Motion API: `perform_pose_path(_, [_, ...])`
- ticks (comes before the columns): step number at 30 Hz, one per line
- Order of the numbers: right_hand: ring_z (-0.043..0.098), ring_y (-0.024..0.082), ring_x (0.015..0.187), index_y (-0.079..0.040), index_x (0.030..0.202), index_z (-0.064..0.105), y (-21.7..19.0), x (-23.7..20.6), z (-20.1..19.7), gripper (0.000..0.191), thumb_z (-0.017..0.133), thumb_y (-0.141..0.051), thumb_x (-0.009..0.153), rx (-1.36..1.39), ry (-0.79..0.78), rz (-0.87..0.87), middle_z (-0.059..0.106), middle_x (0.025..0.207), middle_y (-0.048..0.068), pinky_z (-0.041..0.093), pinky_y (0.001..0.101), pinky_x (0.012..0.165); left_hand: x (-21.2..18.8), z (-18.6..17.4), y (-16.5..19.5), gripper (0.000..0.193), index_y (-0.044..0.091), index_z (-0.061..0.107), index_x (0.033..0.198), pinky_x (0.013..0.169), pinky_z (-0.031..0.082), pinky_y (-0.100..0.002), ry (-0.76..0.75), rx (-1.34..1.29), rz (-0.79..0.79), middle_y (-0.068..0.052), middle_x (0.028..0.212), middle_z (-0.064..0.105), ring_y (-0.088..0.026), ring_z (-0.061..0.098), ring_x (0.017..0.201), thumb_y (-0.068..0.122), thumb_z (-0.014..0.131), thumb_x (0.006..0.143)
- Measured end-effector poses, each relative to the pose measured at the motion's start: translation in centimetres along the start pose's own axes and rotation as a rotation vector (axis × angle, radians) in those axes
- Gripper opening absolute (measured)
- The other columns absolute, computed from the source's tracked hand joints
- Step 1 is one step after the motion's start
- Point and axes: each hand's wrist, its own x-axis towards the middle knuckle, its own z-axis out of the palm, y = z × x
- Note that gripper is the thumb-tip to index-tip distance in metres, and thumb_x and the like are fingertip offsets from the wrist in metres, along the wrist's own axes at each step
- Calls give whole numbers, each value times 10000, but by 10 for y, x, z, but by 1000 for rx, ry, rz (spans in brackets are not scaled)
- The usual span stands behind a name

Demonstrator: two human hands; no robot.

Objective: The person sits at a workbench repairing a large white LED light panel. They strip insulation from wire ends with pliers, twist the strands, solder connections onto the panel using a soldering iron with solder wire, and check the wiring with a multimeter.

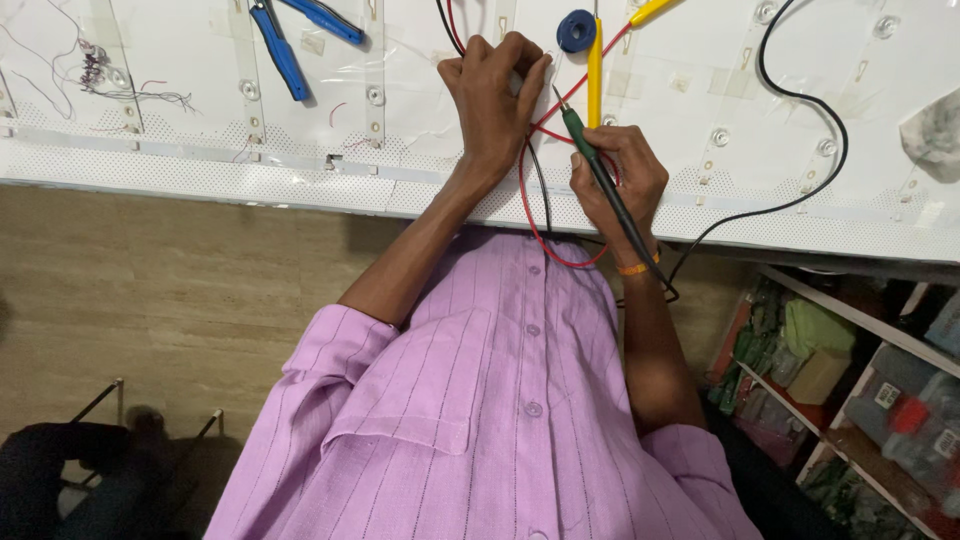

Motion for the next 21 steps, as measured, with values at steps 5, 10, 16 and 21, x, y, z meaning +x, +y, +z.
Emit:
perform_pose_path(5, [740, 247, 1007, 1, 1137, 670, 0, 0, -1, 256, 759, 40, 900, 13, -5, 10, 691, 1103, 155, 623, 334, 884, 1, 2, 1, 124, 144, 673, 921, 873, 290, -377, 13, 17, 8, 77, 827, 680, -147, 493, 831, 215, 775, 924])
perform_pose_path(10, [728, 267, 1029, 4, 1133, 668, 1, 0, 0, 269, 764, 48, 886, 4, -4, -20, 683, 1109, 164, 614, 351, 897, 0, 1, 0, 116, 145, 681, 938, 884, 301, -376, 28, 14, -3, 70, 851, 681, -147, 488, 827, 219, 770, 931])
perform_pose_path(16, [730, 245, 980, 0, 1131, 673, -1, 1, 0, 264, 771, 44, 890, 25, -14, 4, 686, 1105, 153, 612, 337, 864, 1, 1, 1, 119, 146, 683, 941, 884, 297, -372, 28, 21, -8, 72, 851, 683, -140, 486, 821, 223, 774, 927])
perform_pose_path(21, [731, 223, 966, -1, 1146, 678, -1, 2, 0, 262, 764, 52, 904, 66, -30, 1, 679, 1111, 148, 619, 314, 845, 1, 1, 0, 117, 145, 691, 942, 879, 294, -367, 23, 2, -12, 77, 822, 676, -131, 468, 801, 220, 780, 932])
